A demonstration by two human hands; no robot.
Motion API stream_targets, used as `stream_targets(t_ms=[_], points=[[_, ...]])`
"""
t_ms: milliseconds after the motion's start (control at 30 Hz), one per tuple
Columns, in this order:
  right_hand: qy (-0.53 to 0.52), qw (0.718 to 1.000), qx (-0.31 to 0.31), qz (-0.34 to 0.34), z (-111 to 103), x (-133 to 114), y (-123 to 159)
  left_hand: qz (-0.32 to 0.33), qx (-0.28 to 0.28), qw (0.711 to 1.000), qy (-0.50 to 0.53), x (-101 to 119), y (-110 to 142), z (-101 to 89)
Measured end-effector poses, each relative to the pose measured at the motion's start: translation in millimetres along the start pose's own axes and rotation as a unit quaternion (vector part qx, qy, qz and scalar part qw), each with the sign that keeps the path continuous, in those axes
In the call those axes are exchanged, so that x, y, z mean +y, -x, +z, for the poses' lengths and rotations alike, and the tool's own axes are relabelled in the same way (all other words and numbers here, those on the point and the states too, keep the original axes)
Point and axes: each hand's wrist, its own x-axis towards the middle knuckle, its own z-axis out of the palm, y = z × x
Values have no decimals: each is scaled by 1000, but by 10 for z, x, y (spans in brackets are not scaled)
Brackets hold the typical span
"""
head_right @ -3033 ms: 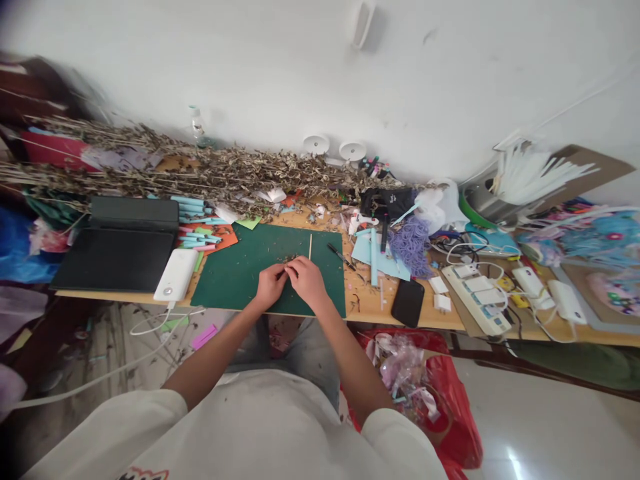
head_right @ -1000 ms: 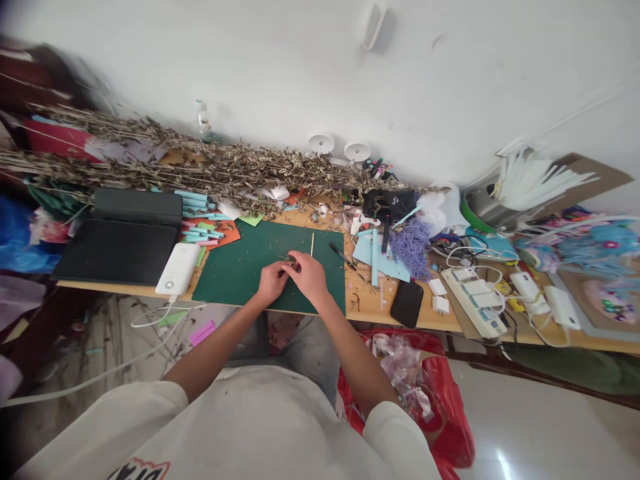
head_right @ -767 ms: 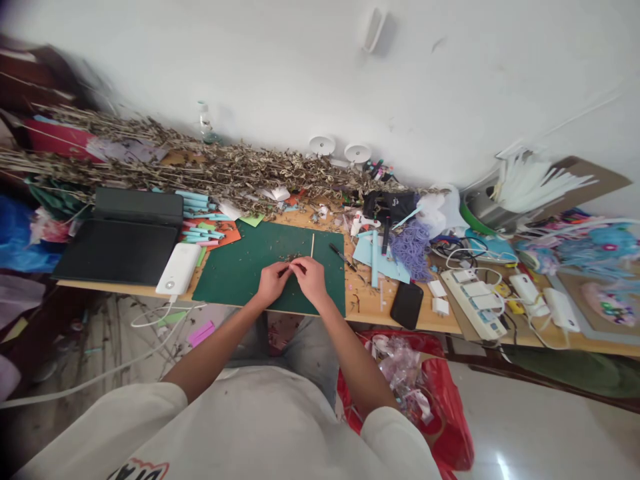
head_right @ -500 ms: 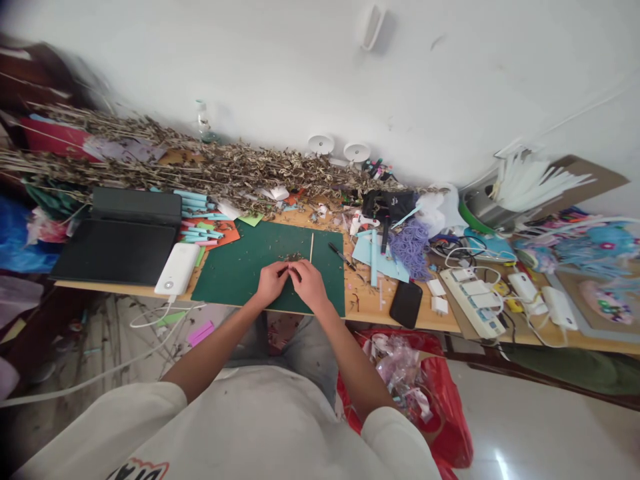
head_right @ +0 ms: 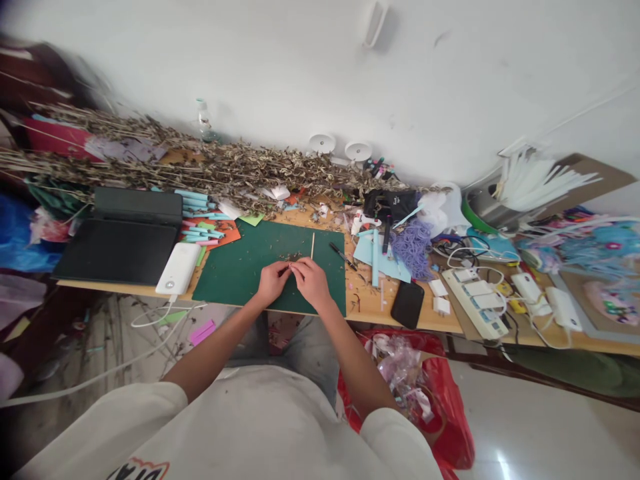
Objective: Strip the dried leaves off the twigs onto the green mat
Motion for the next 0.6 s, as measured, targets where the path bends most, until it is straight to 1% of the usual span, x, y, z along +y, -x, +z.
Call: stream_targets(t_ms=[100,167,267,333,400,467,500,600], points=[[93,996,-15,-7,18,-51,26,2,-9,1000,-2,-12,5,-1],[122,992,-21,3,44,-88,25,-1,-7,1000,-8,-23,2,2],[83,996,-12,20,53,-102,-12,-7,2,1000,-12,-32,-4,11],[37,998,20,41,16,-52,-57,-9,7,1000,-14,-29,-5,20],[36,994,57,81,-42,50,-118,-13,14,1000,-19,-19,-5,28],[90,984,68,137,-83,176,-191,-16,20,999,-26,-5,-2,34],[127,976,56,167,-86,234,-229,-15,20,999,-30,2,-1,36],[206,949,-8,238,-22,336,-338,-10,18,999,-40,17,2,39]])
